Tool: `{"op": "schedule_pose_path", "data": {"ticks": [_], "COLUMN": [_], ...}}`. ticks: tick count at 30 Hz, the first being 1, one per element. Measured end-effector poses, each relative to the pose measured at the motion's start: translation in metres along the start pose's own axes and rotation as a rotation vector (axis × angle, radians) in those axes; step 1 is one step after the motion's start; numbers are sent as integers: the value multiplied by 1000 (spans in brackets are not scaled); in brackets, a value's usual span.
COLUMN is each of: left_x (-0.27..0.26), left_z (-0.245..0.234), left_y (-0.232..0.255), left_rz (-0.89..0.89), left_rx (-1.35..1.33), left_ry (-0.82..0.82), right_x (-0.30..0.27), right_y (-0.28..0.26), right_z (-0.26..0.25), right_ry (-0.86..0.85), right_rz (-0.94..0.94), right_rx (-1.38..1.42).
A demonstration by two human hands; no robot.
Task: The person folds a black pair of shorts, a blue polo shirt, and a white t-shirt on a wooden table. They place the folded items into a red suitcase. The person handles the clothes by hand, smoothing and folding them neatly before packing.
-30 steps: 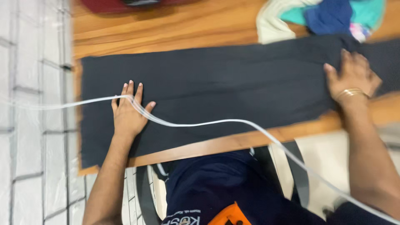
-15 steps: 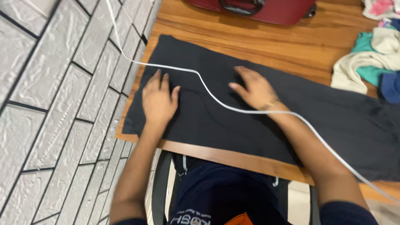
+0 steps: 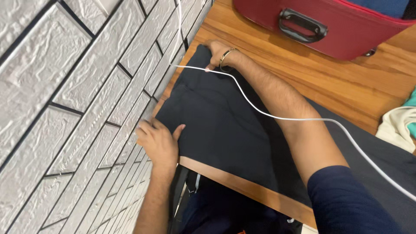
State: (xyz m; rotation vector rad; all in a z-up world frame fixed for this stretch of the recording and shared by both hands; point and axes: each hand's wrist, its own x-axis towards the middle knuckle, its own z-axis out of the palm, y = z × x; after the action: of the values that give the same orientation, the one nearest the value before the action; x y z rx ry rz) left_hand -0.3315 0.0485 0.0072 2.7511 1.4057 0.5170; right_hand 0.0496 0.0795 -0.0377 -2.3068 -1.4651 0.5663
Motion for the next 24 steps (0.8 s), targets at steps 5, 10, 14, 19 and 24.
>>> {"op": "schedule_pose_path", "data": {"ticks": [5,10,14,19,24], "left_x": [2,2,0,-2,-74], "left_z": [5,3,-7,-38,-66], "left_y": [-13,-14,-12,17,104], "left_rz": [-50,-3,-37,-2,572], "left_rx": [-328,-384,-436,-557,-700], "left_ry": [-219,-231,-251,-205,-107], "right_x": [15,11,-14,-97,-213], "right_y": [-2,1,18,33,125], "right_z": [1,-8,-27,-97,-132], "right_ry": [-142,-137,-25,31,174], "right_rz": [78,26,-101,8,-182], "right_rx": [88,110,385,398,600]}}
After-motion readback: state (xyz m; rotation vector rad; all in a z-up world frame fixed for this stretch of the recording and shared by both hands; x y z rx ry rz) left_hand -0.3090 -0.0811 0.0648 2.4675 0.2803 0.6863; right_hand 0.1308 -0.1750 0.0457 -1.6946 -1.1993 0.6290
